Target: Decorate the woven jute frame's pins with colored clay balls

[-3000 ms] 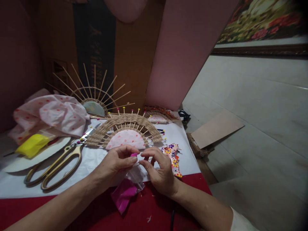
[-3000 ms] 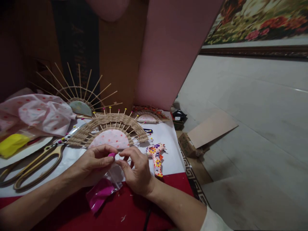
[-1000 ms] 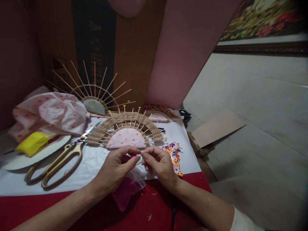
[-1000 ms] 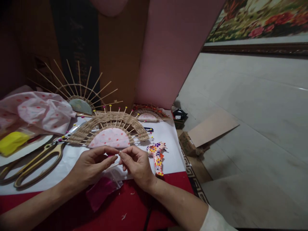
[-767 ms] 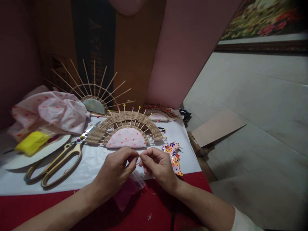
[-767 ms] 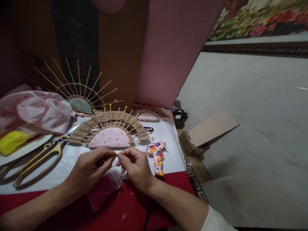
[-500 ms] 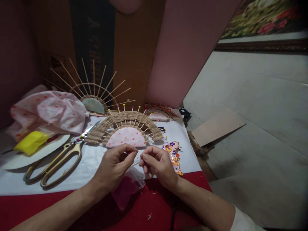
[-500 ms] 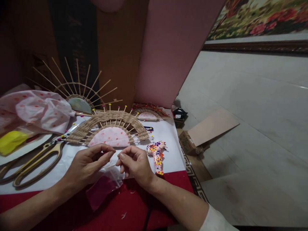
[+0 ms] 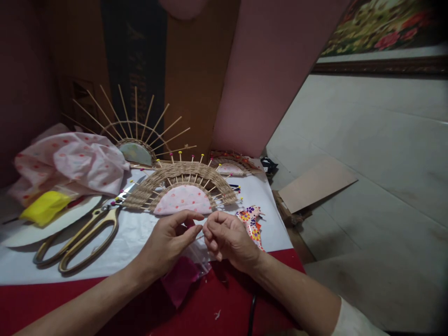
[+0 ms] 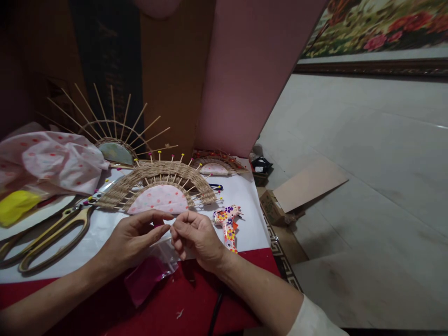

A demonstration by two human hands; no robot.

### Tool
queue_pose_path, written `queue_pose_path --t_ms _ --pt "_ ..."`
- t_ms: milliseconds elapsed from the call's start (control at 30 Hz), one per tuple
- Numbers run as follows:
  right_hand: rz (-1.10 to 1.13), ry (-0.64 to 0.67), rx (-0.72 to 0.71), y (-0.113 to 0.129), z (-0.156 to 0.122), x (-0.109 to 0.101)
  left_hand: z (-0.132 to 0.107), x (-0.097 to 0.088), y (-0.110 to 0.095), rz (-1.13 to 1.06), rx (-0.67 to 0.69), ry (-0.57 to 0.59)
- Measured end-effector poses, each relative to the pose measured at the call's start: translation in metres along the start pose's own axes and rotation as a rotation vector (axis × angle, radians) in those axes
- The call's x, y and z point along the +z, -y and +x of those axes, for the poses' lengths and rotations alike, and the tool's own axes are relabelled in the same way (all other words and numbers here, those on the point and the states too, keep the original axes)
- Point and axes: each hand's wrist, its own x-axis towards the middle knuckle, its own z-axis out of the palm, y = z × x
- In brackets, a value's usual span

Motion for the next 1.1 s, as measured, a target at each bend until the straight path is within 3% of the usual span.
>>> queue_pose_path --t_ms 133,333,867,1100 --pt "0.023 -0.002 -0.02 -0.0016 0.0015 -0.0014 -0.0012 0.0002 -0.0029 0.07 0.068 0.019" --pt "-0.119 -0.043 -0.073 -0.0045 0.0018 -0.0036 -0.0017 -0.0018 -0.0032 0.173 0.204 0.027" --pt "-0.534 -0.123 -0.213 -0.0042 -0.0057 -0.0002 0.0004 -0.0041 -0.0036 0.265 0.223 0.115" --pt "-0.735 -0.175 -0.283 -0.0049 -0.0061 0.001 -0.0007 -0.0059 -0.0022 0.472 0.34 0.129"
